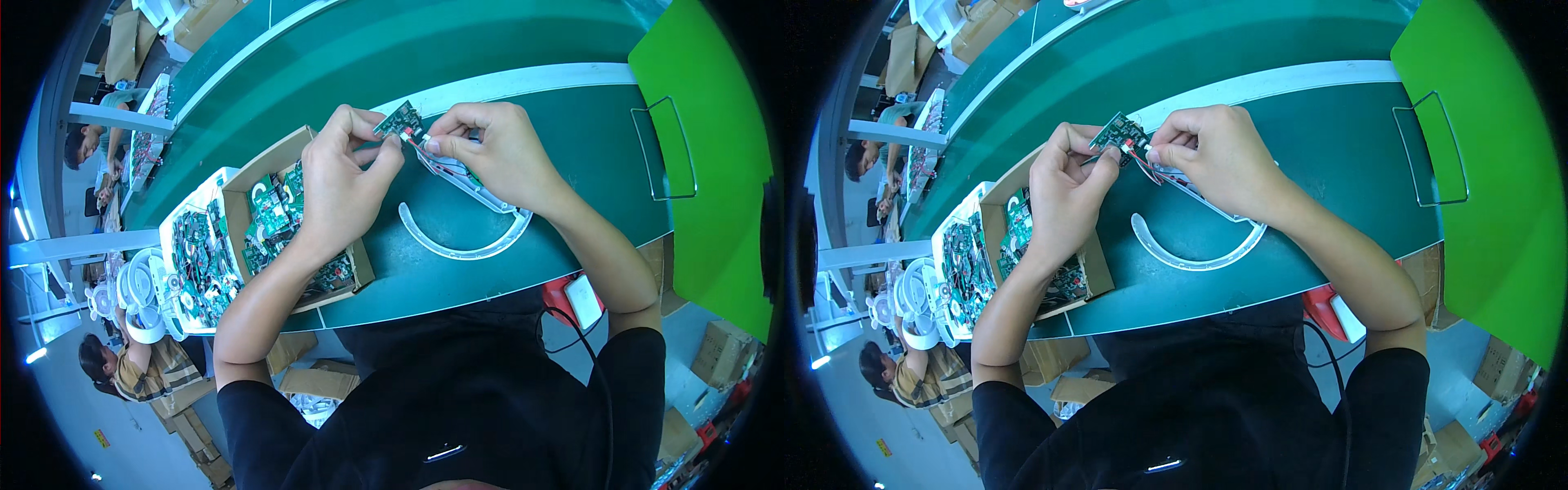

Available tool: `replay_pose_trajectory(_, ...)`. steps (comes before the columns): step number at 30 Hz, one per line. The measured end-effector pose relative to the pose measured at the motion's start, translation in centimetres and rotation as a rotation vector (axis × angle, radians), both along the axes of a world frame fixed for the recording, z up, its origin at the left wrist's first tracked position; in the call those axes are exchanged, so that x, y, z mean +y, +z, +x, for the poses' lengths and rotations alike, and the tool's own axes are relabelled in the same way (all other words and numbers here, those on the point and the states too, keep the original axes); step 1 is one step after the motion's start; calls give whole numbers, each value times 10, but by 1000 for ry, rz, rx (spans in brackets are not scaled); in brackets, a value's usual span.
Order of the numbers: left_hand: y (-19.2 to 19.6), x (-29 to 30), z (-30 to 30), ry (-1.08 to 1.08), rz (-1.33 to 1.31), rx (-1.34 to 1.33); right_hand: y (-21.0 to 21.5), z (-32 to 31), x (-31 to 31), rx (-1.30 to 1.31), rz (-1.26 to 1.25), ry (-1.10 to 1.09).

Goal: The person assembles small circuit boards into white circular plastic components by hand.

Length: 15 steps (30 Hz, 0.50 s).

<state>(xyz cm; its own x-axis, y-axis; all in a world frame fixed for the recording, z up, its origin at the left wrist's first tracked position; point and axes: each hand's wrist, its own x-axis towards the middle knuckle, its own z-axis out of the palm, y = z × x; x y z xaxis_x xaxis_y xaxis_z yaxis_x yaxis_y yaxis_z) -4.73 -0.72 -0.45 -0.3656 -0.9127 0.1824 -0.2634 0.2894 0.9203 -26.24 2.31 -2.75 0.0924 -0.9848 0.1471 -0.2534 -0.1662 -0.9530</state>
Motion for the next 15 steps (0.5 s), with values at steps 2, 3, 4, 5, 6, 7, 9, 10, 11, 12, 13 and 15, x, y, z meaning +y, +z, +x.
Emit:
replay_pose_trajectory(2, -2, 0, -2, 32, -18, 80, -1, 1, 0, 11, -7, -11)
replay_pose_trajectory(3, -3, 0, -2, 33, -20, 83, 0, 0, 0, 15, -9, -11)
replay_pose_trajectory(4, -4, 0, -2, 18, -41, 53, 0, 0, 0, 9, 1, -4)
replay_pose_trajectory(5, -5, -1, -3, 3, -61, 21, -1, -1, 0, 2, 11, 2)
replay_pose_trajectory(6, -6, -1, -2, 3, -62, 22, -2, -1, 0, 3, 11, 2)
replay_pose_trajectory(7, -7, -2, -1, -24, -78, 23, -3, -1, -1, 84, -72, -2)
replay_pose_trajectory(9, -9, -4, 0, -52, -92, 25, -3, -2, -3, 165, -154, -8)
replay_pose_trajectory(10, -11, -4, 1, -61, -142, 9, -1, -2, -3, 121, -98, 4)
replay_pose_trajectory(11, -12, -5, 1, -71, -193, -8, -1, -2, -4, 77, -42, 15)
replay_pose_trajectory(12, -12, -5, 0, -70, -192, -9, -1, -3, -4, 76, -41, 16)
replay_pose_trajectory(13, -12, -5, 0, -68, -246, -26, -1, -3, -4, 79, -43, 20)
replay_pose_trajectory(15, -12, -4, -1, -65, -299, -44, -2, -3, -4, 81, -44, 25)
